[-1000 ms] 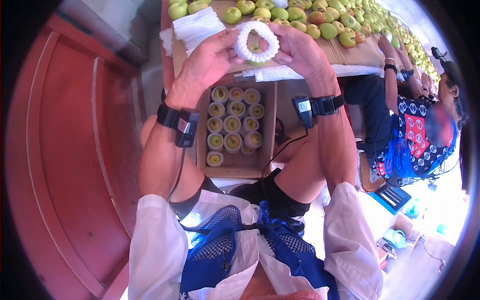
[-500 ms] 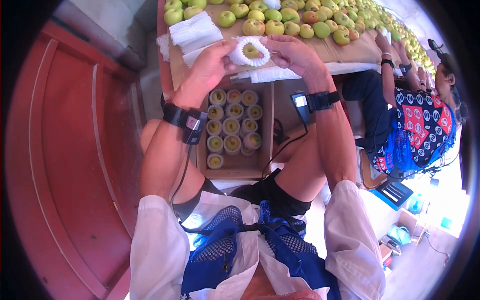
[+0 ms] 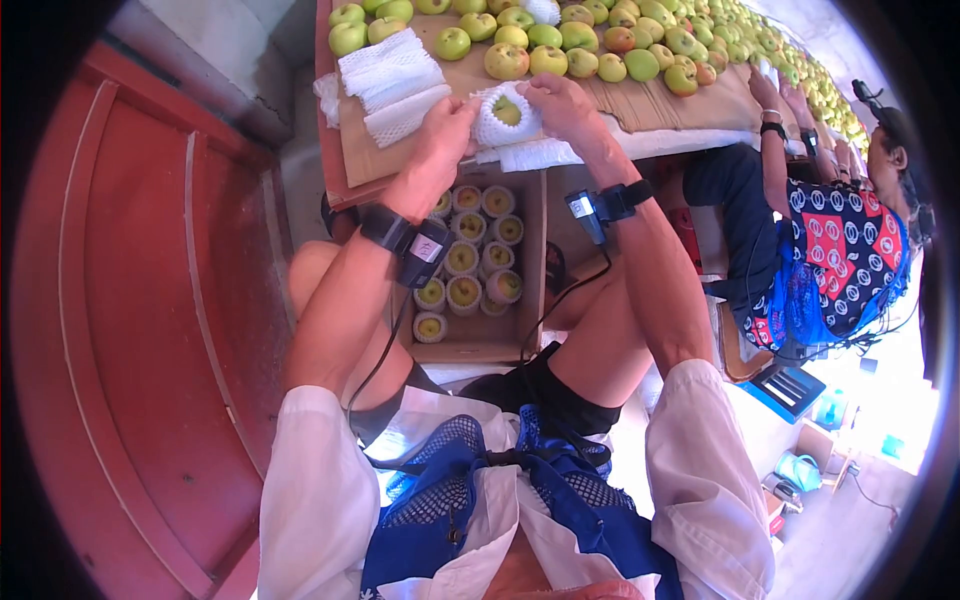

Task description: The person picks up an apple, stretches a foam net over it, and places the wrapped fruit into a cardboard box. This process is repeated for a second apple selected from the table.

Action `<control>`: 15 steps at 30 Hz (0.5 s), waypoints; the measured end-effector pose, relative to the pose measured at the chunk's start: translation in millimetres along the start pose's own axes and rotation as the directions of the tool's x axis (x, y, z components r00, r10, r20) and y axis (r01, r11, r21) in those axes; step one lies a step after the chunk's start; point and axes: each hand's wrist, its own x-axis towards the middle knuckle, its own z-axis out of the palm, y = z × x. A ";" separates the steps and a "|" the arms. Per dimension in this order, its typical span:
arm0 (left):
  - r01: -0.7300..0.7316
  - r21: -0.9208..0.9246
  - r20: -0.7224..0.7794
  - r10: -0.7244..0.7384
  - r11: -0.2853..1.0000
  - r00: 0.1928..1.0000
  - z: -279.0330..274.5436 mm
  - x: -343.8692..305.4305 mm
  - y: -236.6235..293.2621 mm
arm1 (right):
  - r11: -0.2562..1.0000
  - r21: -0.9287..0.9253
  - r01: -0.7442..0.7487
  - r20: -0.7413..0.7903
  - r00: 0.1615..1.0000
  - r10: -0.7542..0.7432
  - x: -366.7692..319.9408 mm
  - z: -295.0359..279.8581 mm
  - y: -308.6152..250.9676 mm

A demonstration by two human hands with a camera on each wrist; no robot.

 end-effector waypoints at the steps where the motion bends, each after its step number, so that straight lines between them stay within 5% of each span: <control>1: 0.001 0.012 -0.014 -0.001 1.000 1.000 1.5 1.9 -1.1 | 0.998 -0.063 0.029 -0.031 0.999 -0.031 5.0 1.8 5.7; 3: 0.006 0.041 -0.047 -0.004 0.999 0.999 4.7 1.9 -1.7 | 0.979 -0.187 0.079 -0.087 0.992 -0.097 11.5 6.1 15.4; 9: -0.015 0.043 -0.139 0.021 0.999 0.990 10.0 3.0 -3.8 | 0.976 -0.132 0.172 -0.182 0.964 -0.195 11.1 21.2 31.6; 15: -0.002 0.197 -0.203 0.043 0.980 0.978 7.2 19.3 -21.9 | 0.998 -0.056 -0.025 -0.206 0.978 0.013 12.6 30.1 47.9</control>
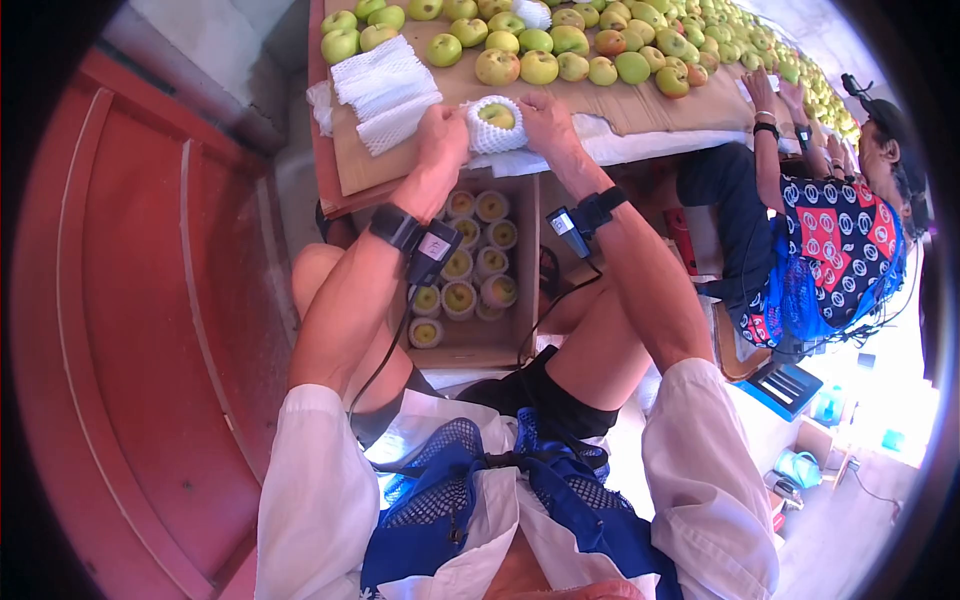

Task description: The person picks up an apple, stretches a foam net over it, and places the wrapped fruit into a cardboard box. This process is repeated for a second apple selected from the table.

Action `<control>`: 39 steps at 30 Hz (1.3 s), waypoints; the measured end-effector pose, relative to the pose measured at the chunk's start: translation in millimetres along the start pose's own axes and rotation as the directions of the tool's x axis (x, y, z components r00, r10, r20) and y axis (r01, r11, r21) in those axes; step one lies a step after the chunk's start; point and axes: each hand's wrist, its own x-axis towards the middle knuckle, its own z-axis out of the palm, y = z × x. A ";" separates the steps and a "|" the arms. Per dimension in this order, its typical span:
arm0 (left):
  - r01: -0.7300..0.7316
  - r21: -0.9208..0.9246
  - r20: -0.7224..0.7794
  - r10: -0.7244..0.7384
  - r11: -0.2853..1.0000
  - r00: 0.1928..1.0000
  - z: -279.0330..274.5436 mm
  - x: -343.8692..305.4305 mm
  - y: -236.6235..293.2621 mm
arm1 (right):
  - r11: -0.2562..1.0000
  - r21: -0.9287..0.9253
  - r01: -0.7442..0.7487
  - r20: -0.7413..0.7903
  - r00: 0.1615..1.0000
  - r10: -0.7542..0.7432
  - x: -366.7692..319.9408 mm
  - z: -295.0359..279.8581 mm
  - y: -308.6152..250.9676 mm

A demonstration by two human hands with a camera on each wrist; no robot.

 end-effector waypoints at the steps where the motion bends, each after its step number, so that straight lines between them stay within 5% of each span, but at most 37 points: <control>1: 0.004 0.016 -0.015 -0.004 1.000 1.000 0.1 0.7 -0.2 | 0.999 -0.044 0.013 -0.005 1.000 -0.013 1.6 0.9 2.2; 4: -0.093 0.210 -0.096 0.116 0.973 0.989 3.7 10.7 -12.8 | 0.993 -0.099 0.060 0.002 0.998 -0.060 6.6 0.6 13.4; 6: -0.091 0.143 -0.078 0.102 0.986 0.992 3.9 12.2 -21.0 | 0.994 -0.032 0.106 0.035 0.994 -0.105 6.8 0.0 20.0; 9: -0.058 -0.089 -0.030 0.056 0.994 0.998 2.0 -4.4 -8.1 | 0.859 0.452 -0.240 0.215 0.964 0.156 -28.6 -19.2 -28.7; 15: -0.021 -0.385 0.001 0.023 0.923 1.000 -2.4 -15.3 7.6 | 0.712 0.654 -0.254 0.244 0.962 0.119 -37.8 -16.4 -39.6; 18: -0.038 -0.396 0.005 0.044 0.917 0.999 -5.2 -17.6 9.4 | 0.947 0.315 -0.069 0.046 0.997 0.058 -37.4 -8.2 -50.4; 21: -0.120 -0.359 -0.018 0.122 0.926 0.992 -3.9 -12.0 4.8 | 0.996 0.085 -0.006 0.041 0.999 0.002 -38.5 -13.5 -56.7; 30: -0.169 -0.347 -0.043 0.165 0.922 0.985 -3.2 -15.3 11.5 | 0.850 0.516 -0.104 0.233 0.972 -0.022 -53.6 -23.0 -70.2; 36: -0.199 -0.360 -0.043 0.197 0.911 0.979 -8.4 -23.6 23.7 | 0.815 0.527 -0.242 0.363 0.931 0.042 -60.8 -31.2 -92.8; 39: -0.210 -0.379 -0.040 0.211 0.901 0.977 -10.2 -22.0 21.8 | 0.897 0.413 -0.157 0.362 0.932 -0.003 -67.4 -32.2 -98.4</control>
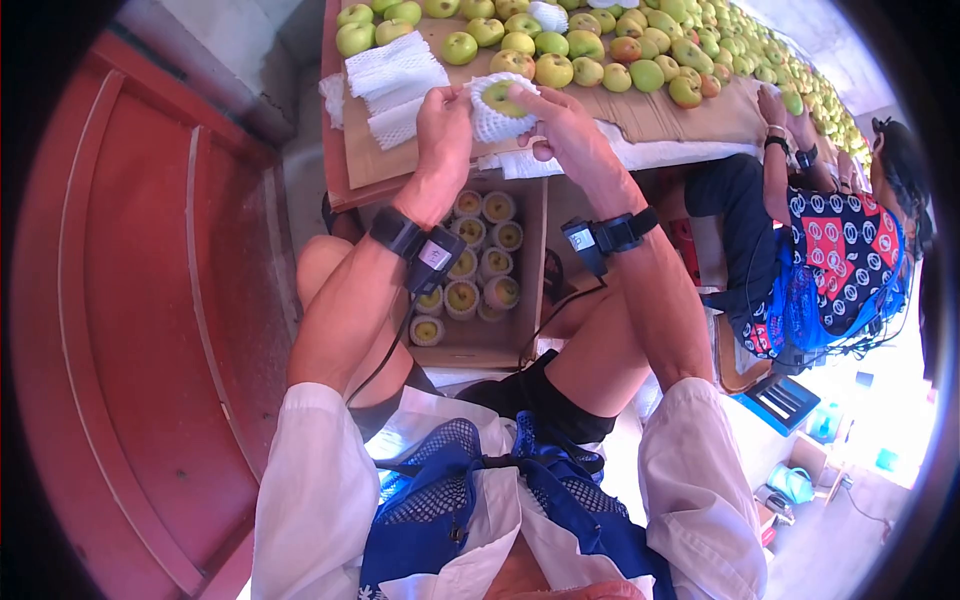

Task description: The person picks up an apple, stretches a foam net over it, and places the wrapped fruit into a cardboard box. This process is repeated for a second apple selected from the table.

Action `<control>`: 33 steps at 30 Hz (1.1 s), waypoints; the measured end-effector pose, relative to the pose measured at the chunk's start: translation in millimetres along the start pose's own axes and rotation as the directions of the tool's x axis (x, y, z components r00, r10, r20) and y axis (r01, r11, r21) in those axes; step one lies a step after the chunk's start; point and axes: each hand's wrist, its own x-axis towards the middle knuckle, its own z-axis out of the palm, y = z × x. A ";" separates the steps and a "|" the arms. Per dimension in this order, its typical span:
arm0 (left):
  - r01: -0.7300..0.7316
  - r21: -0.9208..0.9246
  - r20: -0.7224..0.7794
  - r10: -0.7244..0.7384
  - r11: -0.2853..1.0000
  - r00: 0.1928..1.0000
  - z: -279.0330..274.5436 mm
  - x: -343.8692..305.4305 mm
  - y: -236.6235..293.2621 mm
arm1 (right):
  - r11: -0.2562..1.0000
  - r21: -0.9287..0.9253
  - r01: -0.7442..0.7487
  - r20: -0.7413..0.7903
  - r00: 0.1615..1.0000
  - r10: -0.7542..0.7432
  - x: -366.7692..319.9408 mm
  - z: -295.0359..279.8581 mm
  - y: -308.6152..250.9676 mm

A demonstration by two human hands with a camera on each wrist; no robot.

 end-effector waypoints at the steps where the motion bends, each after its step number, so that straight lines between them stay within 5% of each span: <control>1: -0.005 -0.007 0.004 0.005 1.000 1.000 -1.2 1.4 -2.1 | 0.999 0.045 -0.007 0.020 1.000 0.006 1.6 -1.1 1.3; 7: -0.007 -0.123 0.036 0.011 0.992 0.999 -4.8 1.7 -2.0 | 0.951 0.304 -0.066 0.159 0.987 0.017 12.6 -5.9 14.0; 13: 0.155 -0.198 0.112 -0.135 0.968 0.985 -11.6 -1.2 9.6 | 0.927 0.367 -0.071 0.222 0.975 -0.013 7.8 3.1 5.5; 18: 0.194 -0.033 0.173 -0.186 0.980 0.967 -24.9 -5.3 23.0 | 0.923 0.378 -0.075 0.243 0.970 -0.021 7.5 3.3 7.4; 21: 0.198 -0.023 0.270 -0.185 0.980 0.945 -24.7 -13.6 44.9 | 0.965 0.262 0.003 0.120 0.992 -0.036 5.0 7.5 6.6; 25: 0.155 0.094 0.329 -0.177 0.983 0.928 -29.6 -16.4 53.3 | 0.988 0.135 0.076 0.121 0.988 -0.093 -1.2 9.2 2.4; 33: 0.173 -0.005 0.396 -0.157 0.985 0.905 -37.6 -20.1 62.7 | 0.979 0.001 0.205 0.217 0.955 -0.200 -10.4 12.1 -0.5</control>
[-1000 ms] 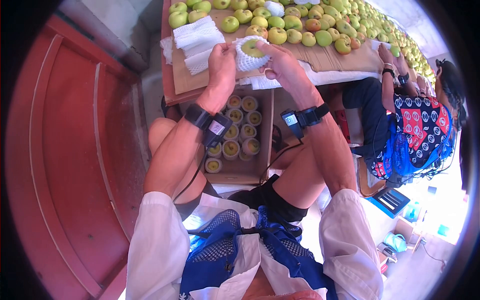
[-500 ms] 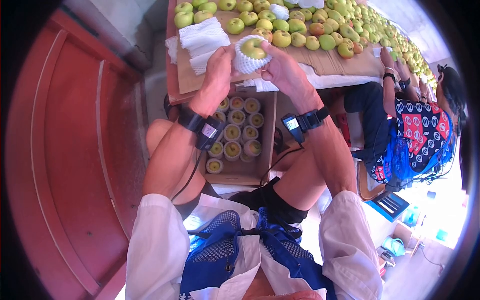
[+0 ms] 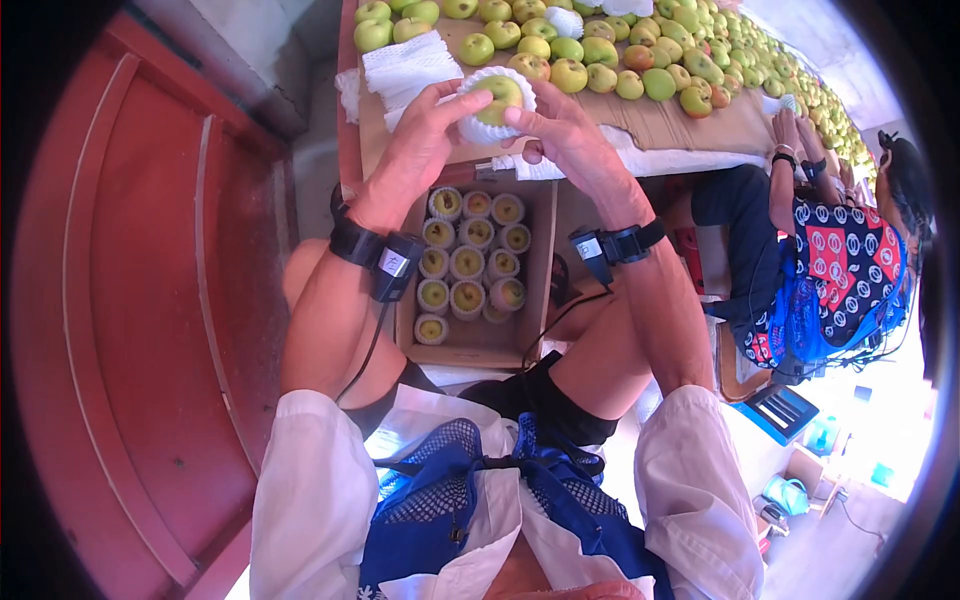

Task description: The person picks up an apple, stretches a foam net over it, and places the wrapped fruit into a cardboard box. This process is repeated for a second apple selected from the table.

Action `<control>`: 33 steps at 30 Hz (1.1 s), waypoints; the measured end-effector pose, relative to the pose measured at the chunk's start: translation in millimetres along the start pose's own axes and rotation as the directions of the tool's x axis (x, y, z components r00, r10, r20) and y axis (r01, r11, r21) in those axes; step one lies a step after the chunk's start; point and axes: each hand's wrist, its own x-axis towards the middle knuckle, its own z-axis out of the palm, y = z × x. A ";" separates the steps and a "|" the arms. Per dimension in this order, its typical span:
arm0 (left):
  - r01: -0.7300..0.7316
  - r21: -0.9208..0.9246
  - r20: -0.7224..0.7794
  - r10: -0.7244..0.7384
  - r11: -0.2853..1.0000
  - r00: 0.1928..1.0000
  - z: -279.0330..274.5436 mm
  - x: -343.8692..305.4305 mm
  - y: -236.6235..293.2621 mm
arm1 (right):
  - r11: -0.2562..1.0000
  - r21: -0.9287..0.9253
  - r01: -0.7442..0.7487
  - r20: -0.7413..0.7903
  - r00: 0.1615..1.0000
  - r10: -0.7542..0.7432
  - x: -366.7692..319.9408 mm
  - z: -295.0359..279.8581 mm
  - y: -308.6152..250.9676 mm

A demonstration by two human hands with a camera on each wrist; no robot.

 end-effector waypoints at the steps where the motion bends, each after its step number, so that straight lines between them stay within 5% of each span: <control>1: -0.002 -0.005 0.005 0.002 1.000 1.000 0.4 -1.8 2.7 | 0.999 -0.038 -0.015 0.026 1.000 0.016 -1.1 -1.8 -2.2; 7: 0.001 0.038 -0.056 0.001 0.999 0.998 -1.9 -11.3 9.6 | 0.922 -0.380 0.074 -0.011 0.996 -0.085 -4.3 -3.8 -9.9; 10: -0.048 0.198 -0.074 0.064 0.979 0.995 -8.5 -8.1 5.6 | 0.715 -0.683 0.147 -0.056 0.966 -0.253 -15.6 3.9 -12.5; 14: -0.039 0.414 -0.040 0.061 0.909 0.997 -11.9 -13.8 3.4 | 0.549 -0.834 0.054 -0.082 0.972 -0.219 -30.4 32.4 -32.2; 17: 0.064 0.363 0.007 -0.071 0.929 0.997 1.1 -28.2 21.0 | 0.408 -0.908 0.097 0.001 0.973 -0.229 -34.5 40.7 -35.5; 18: 0.144 0.350 -0.020 -0.146 0.926 0.989 7.5 -34.3 24.5 | 0.401 -0.905 0.141 0.041 0.968 -0.249 -36.7 42.3 -32.7; 21: 0.049 0.472 0.009 -0.060 0.880 0.998 2.8 -39.0 19.0 | 0.396 -0.901 0.180 0.094 0.970 -0.226 -38.8 42.9 -26.3; 26: 0.023 0.512 0.049 -0.056 0.858 0.997 -16.7 -38.3 -9.4 | 0.480 -0.875 0.063 0.064 0.998 -0.015 -45.5 65.9 -27.1; 29: 0.030 0.469 0.054 -0.063 0.882 0.997 -26.8 -47.3 -21.1 | 0.485 -0.868 0.106 0.100 0.994 -0.038 -46.7 68.3 -4.5; 33: 0.076 0.648 0.082 -0.168 0.758 0.982 -32.0 -64.6 -2.6 | 0.490 -0.858 0.156 0.150 0.987 -0.051 -44.1 74.6 15.7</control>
